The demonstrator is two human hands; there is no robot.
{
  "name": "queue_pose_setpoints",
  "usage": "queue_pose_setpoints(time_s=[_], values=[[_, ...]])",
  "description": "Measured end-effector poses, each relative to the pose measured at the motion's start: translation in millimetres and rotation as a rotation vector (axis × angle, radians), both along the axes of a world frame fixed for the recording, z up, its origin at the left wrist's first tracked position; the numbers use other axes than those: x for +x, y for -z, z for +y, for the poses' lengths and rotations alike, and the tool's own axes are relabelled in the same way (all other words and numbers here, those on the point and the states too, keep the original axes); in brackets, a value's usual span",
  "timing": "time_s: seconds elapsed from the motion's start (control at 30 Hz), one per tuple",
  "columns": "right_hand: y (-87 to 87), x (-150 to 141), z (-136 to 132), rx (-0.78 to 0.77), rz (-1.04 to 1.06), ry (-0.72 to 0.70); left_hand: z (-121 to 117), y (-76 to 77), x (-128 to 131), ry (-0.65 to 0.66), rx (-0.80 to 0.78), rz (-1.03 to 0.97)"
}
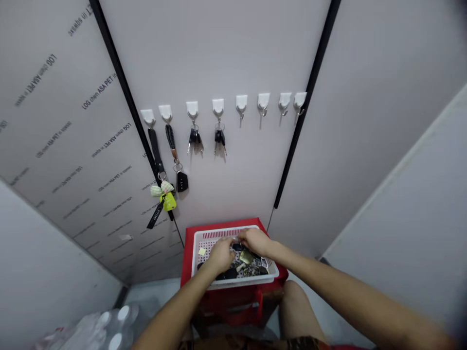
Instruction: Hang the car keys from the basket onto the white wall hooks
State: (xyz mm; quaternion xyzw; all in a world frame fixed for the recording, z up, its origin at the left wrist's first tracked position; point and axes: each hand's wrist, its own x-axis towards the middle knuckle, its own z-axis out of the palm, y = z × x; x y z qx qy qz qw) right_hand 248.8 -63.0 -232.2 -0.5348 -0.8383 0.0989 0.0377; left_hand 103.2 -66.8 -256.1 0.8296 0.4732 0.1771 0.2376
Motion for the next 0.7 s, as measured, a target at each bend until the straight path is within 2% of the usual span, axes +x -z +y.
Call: queue_pose_setpoints(time_s=[0.13,0.23,0.33,0.43,0.5,0.6,0.7], values=[[-9.9,-2,5,0.022,0.216,0.066,1,-2.1,-3,-0.033,-0.009,-0.095],[-27.4,-3,9,-0.108,0.535,0.149,7,-12.5,-4,-0.046,-0.048,-0.297],[-50.3,-5,12,-0.245,0.846,0.221,13,-31.0,-2,-0.012,-0.13,-0.537],[-76.1,-8,13,-0.292,1.049,0.256,19,-55.3,5,0.019,-0.185,-0.74],[-95.4,-9,14,-0.263,1.123,0.251,23,-74.0,10,0.021,-0.191,-0.829],[-129.2,-9,16,-0.131,1.194,0.232,33,-107.4,18,-0.029,-0.116,-0.893],[-167.6,-9,22,0.057,1.271,0.219,44,-146.7,27,-0.07,0.036,-0.925]])
